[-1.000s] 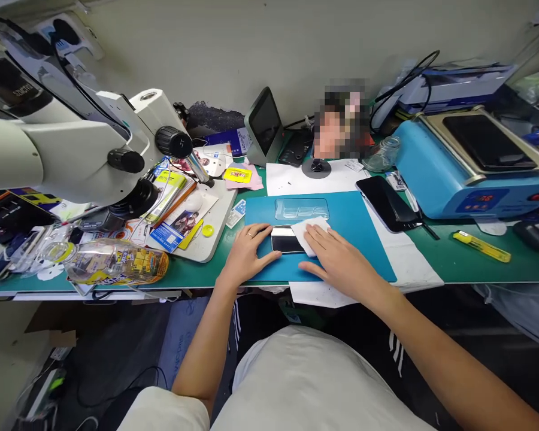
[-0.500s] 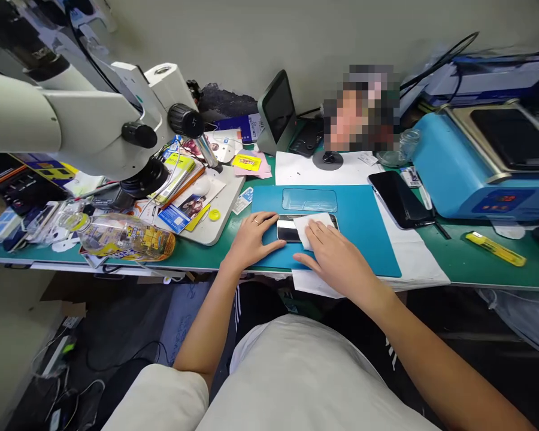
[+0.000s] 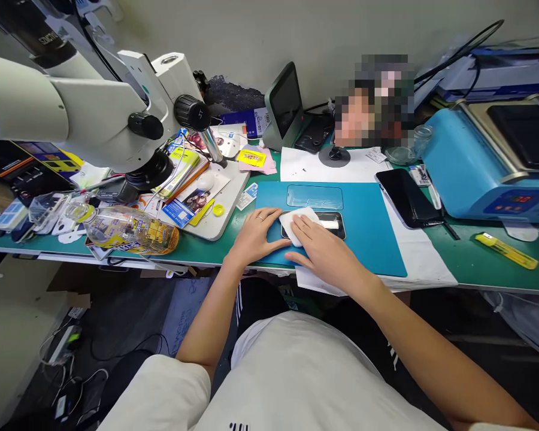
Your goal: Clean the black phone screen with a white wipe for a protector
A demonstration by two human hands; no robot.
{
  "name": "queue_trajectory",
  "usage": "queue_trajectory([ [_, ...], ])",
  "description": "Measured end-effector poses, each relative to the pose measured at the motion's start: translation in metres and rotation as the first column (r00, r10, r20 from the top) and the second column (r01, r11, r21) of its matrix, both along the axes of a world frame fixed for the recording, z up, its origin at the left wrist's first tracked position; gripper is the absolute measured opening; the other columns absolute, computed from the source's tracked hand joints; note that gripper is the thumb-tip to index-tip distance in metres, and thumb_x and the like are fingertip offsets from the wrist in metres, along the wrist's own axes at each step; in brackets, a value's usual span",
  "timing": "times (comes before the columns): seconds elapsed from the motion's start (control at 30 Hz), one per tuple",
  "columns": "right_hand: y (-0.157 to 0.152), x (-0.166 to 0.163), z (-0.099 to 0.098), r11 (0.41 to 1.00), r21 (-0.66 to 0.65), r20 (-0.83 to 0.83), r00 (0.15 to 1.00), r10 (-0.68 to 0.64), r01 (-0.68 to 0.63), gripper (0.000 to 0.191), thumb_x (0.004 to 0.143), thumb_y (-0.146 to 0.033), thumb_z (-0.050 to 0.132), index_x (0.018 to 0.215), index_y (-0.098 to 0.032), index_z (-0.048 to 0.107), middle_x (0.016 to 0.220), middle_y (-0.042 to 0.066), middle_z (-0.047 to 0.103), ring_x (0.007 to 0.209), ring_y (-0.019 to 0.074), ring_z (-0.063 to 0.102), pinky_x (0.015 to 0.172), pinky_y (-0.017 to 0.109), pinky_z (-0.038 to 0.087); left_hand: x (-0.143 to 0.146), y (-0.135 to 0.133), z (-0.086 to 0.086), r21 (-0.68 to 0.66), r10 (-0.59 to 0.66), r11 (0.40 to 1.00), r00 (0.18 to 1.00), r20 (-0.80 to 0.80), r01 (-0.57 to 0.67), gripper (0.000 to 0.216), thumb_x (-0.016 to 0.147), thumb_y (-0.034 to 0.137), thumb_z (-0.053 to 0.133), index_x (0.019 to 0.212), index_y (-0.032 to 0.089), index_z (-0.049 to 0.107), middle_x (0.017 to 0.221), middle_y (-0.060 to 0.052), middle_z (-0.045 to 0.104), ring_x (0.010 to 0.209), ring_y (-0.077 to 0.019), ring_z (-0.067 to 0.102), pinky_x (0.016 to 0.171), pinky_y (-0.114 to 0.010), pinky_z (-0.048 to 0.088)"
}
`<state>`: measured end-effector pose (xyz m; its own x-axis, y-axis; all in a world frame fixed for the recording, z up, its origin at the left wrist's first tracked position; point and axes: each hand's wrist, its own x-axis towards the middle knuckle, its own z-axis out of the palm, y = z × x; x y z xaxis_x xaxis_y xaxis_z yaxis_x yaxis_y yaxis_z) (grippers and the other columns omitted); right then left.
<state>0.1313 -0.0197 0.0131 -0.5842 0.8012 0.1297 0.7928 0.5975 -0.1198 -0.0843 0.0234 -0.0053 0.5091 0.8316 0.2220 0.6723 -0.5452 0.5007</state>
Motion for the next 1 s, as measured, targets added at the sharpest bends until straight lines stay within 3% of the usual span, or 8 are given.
queue_trajectory([
  [0.1, -0.011, 0.005, 0.0, 1.0, -0.013, -0.035, 0.999, 0.019, -0.019, 0.073, 0.104, -0.056, 0.033, 0.15, 0.0, 0.045, 0.155, 0.024, 0.048, 0.147, 0.0339, 0.042, 0.118, 0.05, 0.039, 0.0, 0.0, 0.001, -0.026, 0.011, 1.0, 1.0, -0.001, -0.011, 0.076, 0.087, 0.054, 0.074, 0.149, 0.022, 0.045, 0.145, -0.012, 0.057, 0.136, -0.0315, 0.049, 0.114, -0.047, 0.039],
  [0.2, 0.0, -0.001, -0.001, 0.999, -0.043, -0.053, 0.998, 0.023, -0.025, 0.073, 0.103, -0.057, 0.035, 0.15, -0.002, 0.045, 0.156, 0.023, 0.047, 0.147, 0.0334, 0.042, 0.118, 0.05, 0.04, -0.001, 0.001, 0.0, -0.042, 0.016, 0.999, 1.0, 0.012, -0.015, 0.082, 0.087, 0.055, 0.074, 0.153, 0.021, 0.04, 0.144, -0.012, 0.058, 0.134, -0.0315, 0.05, 0.113, -0.047, 0.039],
  [0.37, 0.024, -0.017, -0.007, 0.998, -0.062, -0.091, 0.996, 0.0, -0.006, 0.074, 0.101, -0.053, 0.046, 0.153, -0.001, 0.04, 0.159, 0.023, 0.043, 0.149, 0.0341, 0.038, 0.122, 0.052, 0.033, -0.001, 0.003, -0.003, -0.03, 0.023, 0.999, 0.999, 0.028, -0.023, 0.061, 0.099, 0.047, 0.06, 0.15, 0.021, 0.043, 0.145, -0.011, 0.059, 0.133, -0.0285, 0.051, 0.113, -0.046, 0.039],
  [0.53, -0.003, -0.009, -0.007, 0.999, -0.013, -0.06, 0.998, 0.037, -0.037, 0.071, 0.102, -0.049, 0.047, 0.151, 0.001, 0.042, 0.158, 0.024, 0.043, 0.149, 0.0344, 0.038, 0.121, 0.05, 0.035, -0.001, 0.002, -0.001, -0.023, 0.005, 1.0, 0.999, 0.032, -0.004, 0.049, 0.106, 0.047, 0.042, 0.147, 0.019, 0.05, 0.147, -0.011, 0.058, 0.136, -0.0268, 0.049, 0.115, -0.044, 0.037],
  [0.63, -0.009, -0.007, -0.005, 0.999, -0.006, -0.054, 0.998, 0.043, -0.043, 0.068, 0.103, -0.048, 0.043, 0.149, 0.002, 0.045, 0.156, 0.025, 0.046, 0.147, 0.0353, 0.041, 0.12, 0.051, 0.037, -0.002, 0.002, 0.0, -0.06, 0.022, 0.998, 0.997, 0.072, -0.018, 0.055, 0.109, 0.049, 0.028, 0.15, 0.019, 0.047, 0.146, -0.01, 0.058, 0.135, -0.0259, 0.049, 0.115, -0.044, 0.037],
  [0.83, 0.013, -0.027, -0.005, 0.998, -0.056, -0.091, 0.996, -0.007, 0.002, 0.074, 0.1, -0.052, 0.048, 0.151, 0.002, 0.043, 0.157, 0.026, 0.044, 0.149, 0.0357, 0.038, 0.122, 0.051, 0.034, -0.004, 0.001, -0.001, -0.097, 0.023, 0.995, 0.98, 0.199, -0.004, 0.074, 0.105, 0.063, 0.009, 0.156, 0.018, 0.038, 0.148, -0.012, 0.057, 0.135, -0.026, 0.05, 0.114, -0.044, 0.037],
  [1.0, -0.012, -0.021, -0.009, 0.999, -0.045, -0.086, 0.996, -0.024, 0.02, 0.07, 0.101, -0.049, 0.048, 0.15, 0.001, 0.044, 0.158, 0.025, 0.043, 0.148, 0.0355, 0.038, 0.121, 0.051, 0.036, -0.004, -0.001, -0.001, -0.112, 0.027, 0.994, 0.981, 0.19, -0.006, 0.078, 0.103, 0.066, 0.008, 0.153, 0.018, 0.043, 0.148, -0.012, 0.057, 0.135, -0.0269, 0.05, 0.114, -0.044, 0.037],
])
